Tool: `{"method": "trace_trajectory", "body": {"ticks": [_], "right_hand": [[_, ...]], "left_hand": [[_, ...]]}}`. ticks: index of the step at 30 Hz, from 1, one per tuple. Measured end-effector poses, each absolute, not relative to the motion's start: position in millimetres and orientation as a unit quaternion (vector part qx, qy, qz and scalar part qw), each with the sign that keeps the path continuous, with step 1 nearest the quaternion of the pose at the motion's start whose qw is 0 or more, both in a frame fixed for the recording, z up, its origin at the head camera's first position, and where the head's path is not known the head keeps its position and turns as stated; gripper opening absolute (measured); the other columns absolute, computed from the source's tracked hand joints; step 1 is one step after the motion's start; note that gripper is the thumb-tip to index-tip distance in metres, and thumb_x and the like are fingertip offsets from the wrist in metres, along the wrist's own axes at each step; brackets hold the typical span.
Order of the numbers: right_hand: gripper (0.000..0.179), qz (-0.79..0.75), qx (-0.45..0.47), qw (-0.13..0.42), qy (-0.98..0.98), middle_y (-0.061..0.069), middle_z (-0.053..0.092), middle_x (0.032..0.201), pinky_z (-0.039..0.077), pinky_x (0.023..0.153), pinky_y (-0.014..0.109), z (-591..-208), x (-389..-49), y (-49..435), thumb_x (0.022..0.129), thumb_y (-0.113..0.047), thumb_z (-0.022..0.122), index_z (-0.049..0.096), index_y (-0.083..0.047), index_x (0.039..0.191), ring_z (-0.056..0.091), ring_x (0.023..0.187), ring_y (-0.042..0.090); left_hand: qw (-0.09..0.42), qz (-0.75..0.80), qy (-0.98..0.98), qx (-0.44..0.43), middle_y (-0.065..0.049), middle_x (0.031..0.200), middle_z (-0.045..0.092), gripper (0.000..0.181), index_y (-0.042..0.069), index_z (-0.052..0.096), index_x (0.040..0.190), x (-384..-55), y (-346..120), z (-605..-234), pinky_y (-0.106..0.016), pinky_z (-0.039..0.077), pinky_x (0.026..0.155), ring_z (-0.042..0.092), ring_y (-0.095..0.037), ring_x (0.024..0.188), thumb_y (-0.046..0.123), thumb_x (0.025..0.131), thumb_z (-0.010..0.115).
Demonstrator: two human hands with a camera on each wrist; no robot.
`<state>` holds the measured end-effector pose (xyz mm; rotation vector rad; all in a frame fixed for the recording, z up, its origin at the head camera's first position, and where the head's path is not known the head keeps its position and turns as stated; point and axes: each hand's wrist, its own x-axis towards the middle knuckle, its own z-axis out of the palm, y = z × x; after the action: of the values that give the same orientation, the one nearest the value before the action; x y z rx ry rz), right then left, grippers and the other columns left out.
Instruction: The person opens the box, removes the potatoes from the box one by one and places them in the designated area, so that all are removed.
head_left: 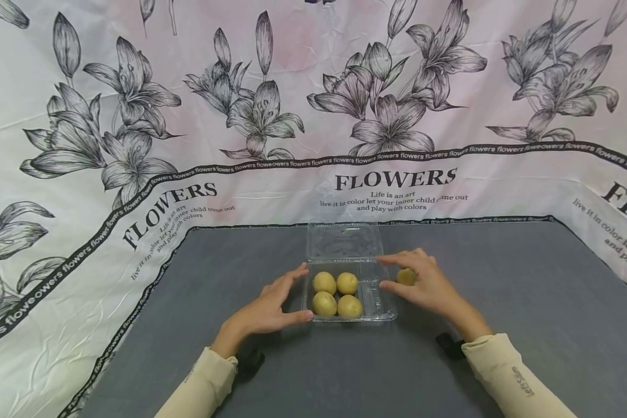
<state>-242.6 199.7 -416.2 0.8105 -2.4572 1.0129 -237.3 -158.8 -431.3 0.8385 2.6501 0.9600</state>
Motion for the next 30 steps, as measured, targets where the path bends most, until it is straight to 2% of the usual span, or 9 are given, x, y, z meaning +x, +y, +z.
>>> {"method": "trace_trajectory", "body": {"ticks": [9,16,25,30], "right_hand": [[0.048,0.352,0.321,0.147,-0.867,0.005,0.076,0.106,0.027,0.083,0.037,-415.2,-241.0,185.0,0.080,-0.019,0.088,0.073,-0.014,0.125,0.052,0.090,0.021],[0.048,0.356,0.334,0.118,-0.865,0.003,0.075,0.105,0.029,0.081,0.034,-413.5,-238.5,175.3,0.079,-0.021,0.088,0.073,-0.014,0.124,0.055,0.090,0.022],[0.043,0.387,0.356,0.071,-0.848,0.002,0.073,0.118,0.050,0.086,0.040,-418.5,-236.7,163.5,0.083,-0.018,0.086,0.073,-0.012,0.124,0.060,0.097,0.025],[0.043,0.391,0.364,0.056,-0.844,0.002,0.073,0.119,0.053,0.083,0.039,-419.5,-236.4,160.2,0.083,-0.020,0.086,0.072,-0.012,0.123,0.062,0.096,0.026]], "left_hand": [[0.101,0.324,0.896,0.287,0.010,0.173,0.007,0.088,0.022,0.019,0.164,-237.5,-158.5,-431.0,-0.068,0.015,0.120,0.015,-0.028,0.159,0.051,0.095,0.066],[0.097,0.323,0.896,0.289,0.009,0.173,0.008,0.088,0.021,0.020,0.163,-237.3,-159.0,-431.3,-0.067,0.016,0.119,0.016,-0.028,0.159,0.050,0.095,0.067],[0.098,0.327,0.895,0.288,0.009,0.173,0.009,0.087,0.022,0.020,0.163,-236.7,-158.5,-430.6,-0.068,0.016,0.119,0.018,-0.029,0.158,0.050,0.095,0.068],[0.102,0.329,0.895,0.285,0.009,0.172,0.009,0.087,0.023,0.020,0.163,-236.4,-157.7,-429.3,-0.068,0.015,0.119,0.020,-0.029,0.158,0.050,0.095,0.068]]}}
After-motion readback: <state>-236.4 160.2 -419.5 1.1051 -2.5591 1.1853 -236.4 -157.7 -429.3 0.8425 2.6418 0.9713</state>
